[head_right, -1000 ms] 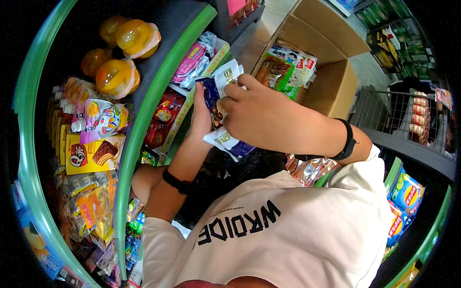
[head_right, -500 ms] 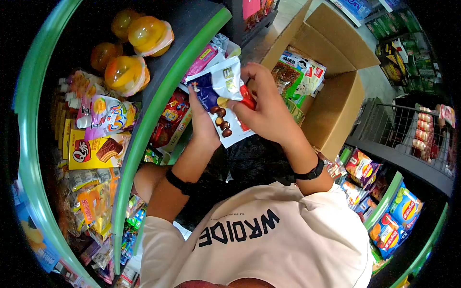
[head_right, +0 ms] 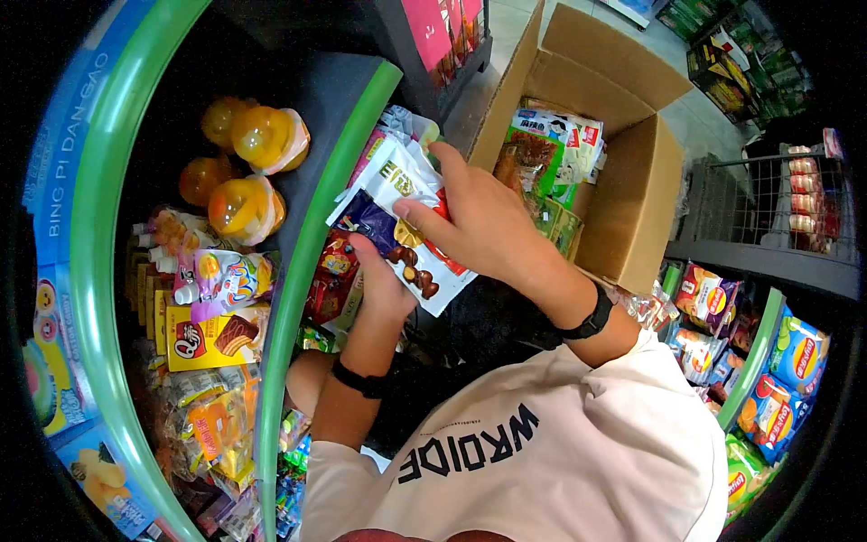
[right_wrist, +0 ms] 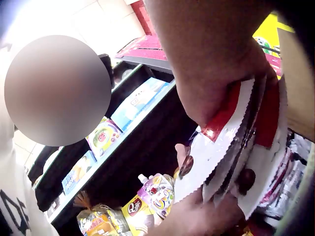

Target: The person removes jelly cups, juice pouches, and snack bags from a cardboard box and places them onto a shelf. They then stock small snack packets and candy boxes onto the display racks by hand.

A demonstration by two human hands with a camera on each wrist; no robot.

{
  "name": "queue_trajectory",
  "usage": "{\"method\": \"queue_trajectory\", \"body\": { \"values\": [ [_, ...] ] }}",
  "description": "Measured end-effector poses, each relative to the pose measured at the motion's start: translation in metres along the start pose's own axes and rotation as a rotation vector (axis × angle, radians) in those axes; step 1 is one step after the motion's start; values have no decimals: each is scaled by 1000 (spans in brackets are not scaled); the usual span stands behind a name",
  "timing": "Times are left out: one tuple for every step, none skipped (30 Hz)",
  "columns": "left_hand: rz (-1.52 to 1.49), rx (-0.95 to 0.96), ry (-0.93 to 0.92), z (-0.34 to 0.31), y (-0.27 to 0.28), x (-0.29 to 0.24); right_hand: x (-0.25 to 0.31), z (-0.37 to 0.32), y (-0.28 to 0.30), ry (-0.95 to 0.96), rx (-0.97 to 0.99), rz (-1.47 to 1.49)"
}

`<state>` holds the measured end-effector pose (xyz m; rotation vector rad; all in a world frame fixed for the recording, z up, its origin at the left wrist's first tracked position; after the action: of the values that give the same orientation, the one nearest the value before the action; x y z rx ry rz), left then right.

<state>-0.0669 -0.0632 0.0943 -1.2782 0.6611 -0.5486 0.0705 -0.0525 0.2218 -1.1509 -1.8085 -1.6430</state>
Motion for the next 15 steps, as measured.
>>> {"method": "queue_trajectory", "body": {
  "values": [
    [358,-247,-117,9,-11,-2,3,2,2,8,-4,3],
    [713,-495,-238,6,-15,-13,4,3,4,-9,-3,-18],
    [541,-479,-205,1,-2,-10,4,4,4,-28,0,-39],
    [544,-474,-212,3,-6,-12,6,6,5,-19,-2,-40],
    [537,-548,-217,3,-7,-15,7,7,6,-10,-7,-47],
    [527,-625,-220,2,-9,-17,7,8,7,-3,-10,-54],
    [709,-329,-264,14,-41,-23,5,10,6,5,-10,-56],
    [710,-325,-273,14,-43,-24,0,14,2,17,72,61],
    [682,-443,-319,10,-39,-27,0,18,0,31,158,175],
    [649,-563,-367,7,-36,-30,1,22,3,42,165,168],
    [599,-498,-465,15,-47,-29,1,26,-2,3,323,274],
    [595,-497,-480,14,-49,-31,3,27,-7,-38,482,376],
    [612,-631,-358,8,-43,-30,5,29,-6,-29,489,365],
    [625,-763,-238,1,-37,-31,9,31,-8,-15,527,393],
    [647,-574,-66,1,-19,-39,12,33,-10,-2,564,422]
  ]
}}
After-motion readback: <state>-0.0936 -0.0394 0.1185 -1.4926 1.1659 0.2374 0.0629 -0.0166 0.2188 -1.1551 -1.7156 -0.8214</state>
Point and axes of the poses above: each hand's wrist, its own z-axis towards the middle knuckle, its own y-axis out of the back of the hand, x = y × z, the point moved 6 cm from there along z, towards the middle knuckle, and after that the axes turned 12 degrees about -y, right-handed, at the moved point
